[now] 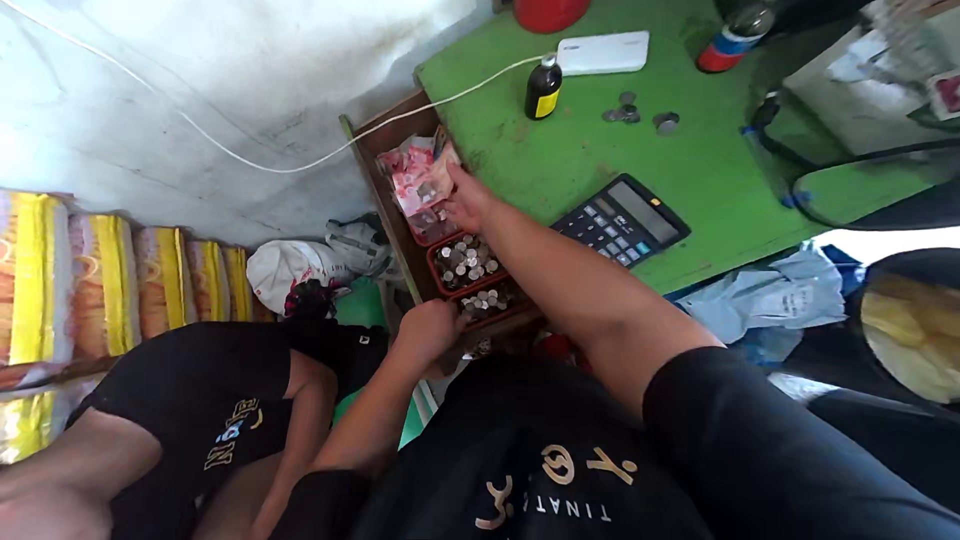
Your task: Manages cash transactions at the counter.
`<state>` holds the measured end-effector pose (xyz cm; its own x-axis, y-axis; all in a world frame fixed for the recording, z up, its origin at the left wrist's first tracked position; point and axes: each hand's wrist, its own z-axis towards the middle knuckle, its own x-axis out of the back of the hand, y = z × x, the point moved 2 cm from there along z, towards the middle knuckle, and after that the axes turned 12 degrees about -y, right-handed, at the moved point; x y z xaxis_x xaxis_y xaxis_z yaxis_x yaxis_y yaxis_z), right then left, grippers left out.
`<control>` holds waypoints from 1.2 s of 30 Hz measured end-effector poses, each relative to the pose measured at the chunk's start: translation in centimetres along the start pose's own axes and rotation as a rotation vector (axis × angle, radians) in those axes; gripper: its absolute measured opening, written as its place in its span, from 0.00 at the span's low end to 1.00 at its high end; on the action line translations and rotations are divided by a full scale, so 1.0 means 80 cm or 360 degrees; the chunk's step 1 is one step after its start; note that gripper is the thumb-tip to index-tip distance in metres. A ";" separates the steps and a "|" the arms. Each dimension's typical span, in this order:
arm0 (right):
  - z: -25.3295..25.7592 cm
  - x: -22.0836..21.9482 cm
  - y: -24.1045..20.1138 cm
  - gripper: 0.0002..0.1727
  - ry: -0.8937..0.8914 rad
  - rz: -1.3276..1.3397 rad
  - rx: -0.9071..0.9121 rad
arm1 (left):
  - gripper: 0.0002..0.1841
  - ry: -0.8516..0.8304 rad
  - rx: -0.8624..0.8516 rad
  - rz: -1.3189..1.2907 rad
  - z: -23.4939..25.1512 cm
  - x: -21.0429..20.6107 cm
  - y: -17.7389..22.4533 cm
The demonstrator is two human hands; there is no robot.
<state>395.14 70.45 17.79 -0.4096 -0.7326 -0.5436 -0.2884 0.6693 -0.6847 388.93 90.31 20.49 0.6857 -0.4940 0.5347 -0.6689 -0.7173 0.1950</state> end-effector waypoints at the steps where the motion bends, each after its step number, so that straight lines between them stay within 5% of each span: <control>1: -0.006 -0.005 0.002 0.45 0.0012 0.0027 -0.0027 | 0.25 0.0065 -0.0040 -0.0074 -0.002 0.001 -0.004; 7: -0.107 -0.010 0.093 0.53 -0.0321 0.0084 -0.0418 | 0.13 0.0499 -0.0619 -0.0509 -0.026 0.032 -0.005; 10: -0.155 0.004 0.121 0.43 -0.0393 0.0511 -0.0373 | 0.13 0.0564 -0.0840 -0.0648 -0.023 0.053 0.002; 14: -0.200 0.036 0.097 0.24 -0.0022 0.0495 -0.0314 | 0.13 0.0711 -0.0646 -0.0609 0.033 0.098 0.005; 19: -0.278 0.081 0.081 0.31 0.0061 0.0523 -0.0072 | 0.14 0.0202 -0.0262 0.0012 0.173 0.100 0.022; 23: -0.331 0.114 0.088 0.33 0.0266 0.0647 0.0074 | 0.18 0.0074 -0.0026 0.0124 0.216 0.066 0.025; 28: -0.351 0.140 0.093 0.36 0.0364 0.0800 0.0166 | 0.14 0.0104 -0.0207 0.0305 0.243 0.062 0.011; 36: -0.296 0.118 0.087 0.37 0.0182 0.0785 -0.0004 | 0.14 0.0031 -0.0295 0.0103 0.238 0.088 0.005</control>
<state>368.74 71.11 19.37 -0.5898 -0.3110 -0.7453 -0.0386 0.9327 -0.3586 398.96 77.19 8.66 0.6351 -0.5252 0.5664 -0.7540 -0.5807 0.3070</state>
